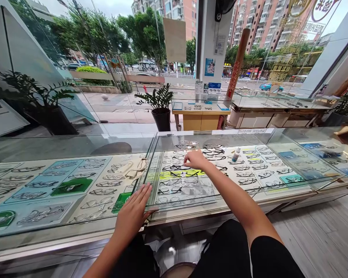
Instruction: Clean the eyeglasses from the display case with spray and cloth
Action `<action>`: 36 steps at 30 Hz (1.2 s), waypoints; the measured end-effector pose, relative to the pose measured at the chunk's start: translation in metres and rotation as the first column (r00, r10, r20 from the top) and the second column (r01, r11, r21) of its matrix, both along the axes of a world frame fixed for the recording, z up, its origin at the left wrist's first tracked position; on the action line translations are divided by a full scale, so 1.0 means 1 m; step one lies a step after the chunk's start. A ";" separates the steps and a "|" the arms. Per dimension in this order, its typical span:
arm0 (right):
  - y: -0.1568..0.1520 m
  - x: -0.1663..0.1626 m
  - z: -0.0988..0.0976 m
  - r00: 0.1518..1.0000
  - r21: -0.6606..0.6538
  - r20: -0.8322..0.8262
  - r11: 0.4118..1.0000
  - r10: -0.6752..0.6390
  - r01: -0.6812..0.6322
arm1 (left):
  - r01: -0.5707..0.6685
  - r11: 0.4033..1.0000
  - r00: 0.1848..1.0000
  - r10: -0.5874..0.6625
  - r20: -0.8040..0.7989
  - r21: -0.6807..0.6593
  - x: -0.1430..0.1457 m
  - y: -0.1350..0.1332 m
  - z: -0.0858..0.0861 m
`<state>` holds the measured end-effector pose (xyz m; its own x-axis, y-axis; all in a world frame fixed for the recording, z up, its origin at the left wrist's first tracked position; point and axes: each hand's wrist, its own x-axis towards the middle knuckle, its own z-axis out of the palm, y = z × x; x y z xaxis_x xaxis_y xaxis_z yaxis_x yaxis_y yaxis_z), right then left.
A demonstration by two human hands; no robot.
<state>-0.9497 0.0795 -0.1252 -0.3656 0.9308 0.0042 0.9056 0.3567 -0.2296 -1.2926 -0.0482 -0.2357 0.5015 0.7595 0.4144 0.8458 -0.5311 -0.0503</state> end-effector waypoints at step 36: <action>-0.031 -0.006 0.006 0.979 -0.040 0.024 0.979 0.201 -0.200 | 0.012 1.000 0.999 -0.011 0.044 -0.012 0.002 0.000 -0.002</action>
